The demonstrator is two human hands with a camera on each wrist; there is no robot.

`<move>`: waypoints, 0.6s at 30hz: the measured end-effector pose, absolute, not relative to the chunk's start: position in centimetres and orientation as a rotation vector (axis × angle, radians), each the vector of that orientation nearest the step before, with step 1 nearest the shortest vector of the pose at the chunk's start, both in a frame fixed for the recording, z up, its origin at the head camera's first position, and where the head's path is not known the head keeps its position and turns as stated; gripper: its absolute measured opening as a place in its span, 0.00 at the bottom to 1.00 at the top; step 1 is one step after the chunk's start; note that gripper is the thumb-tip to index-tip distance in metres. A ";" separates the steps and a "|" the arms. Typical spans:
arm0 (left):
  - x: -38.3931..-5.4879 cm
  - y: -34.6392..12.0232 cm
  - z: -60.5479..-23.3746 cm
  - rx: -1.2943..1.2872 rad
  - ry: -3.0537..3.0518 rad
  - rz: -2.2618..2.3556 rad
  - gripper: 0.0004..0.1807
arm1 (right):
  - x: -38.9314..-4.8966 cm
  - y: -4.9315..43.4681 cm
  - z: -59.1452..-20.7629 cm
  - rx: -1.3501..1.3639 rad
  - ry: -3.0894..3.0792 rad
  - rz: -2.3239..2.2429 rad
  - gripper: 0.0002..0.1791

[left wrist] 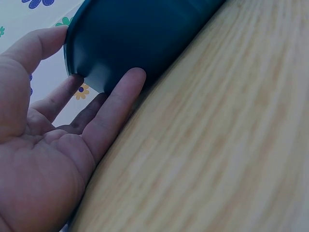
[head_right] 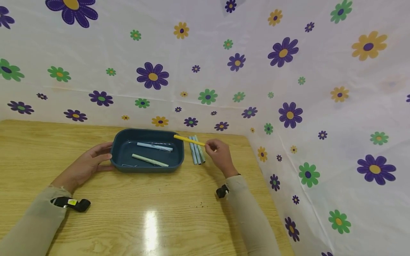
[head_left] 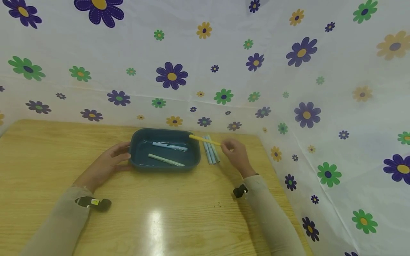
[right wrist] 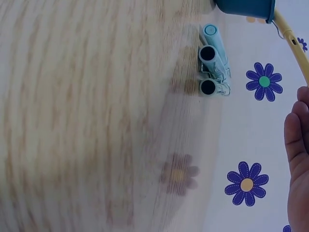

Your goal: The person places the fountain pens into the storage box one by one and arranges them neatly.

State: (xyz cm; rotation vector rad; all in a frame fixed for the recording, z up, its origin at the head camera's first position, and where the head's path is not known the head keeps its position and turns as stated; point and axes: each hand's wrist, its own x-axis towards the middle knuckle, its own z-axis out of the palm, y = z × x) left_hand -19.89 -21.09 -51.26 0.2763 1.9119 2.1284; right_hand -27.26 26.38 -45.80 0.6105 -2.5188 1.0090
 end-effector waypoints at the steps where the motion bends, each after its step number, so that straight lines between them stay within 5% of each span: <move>1: -19.9 -21.1 -51.3 0.273 1.915 2.129 0.32 | -27.3 26.4 -45.8 0.601 -2.519 1.004 0.05; 18: -20.0 -21.2 -51.2 0.256 1.920 2.117 0.33 | -27.6 27.5 -46.7 0.341 -2.492 1.000 0.09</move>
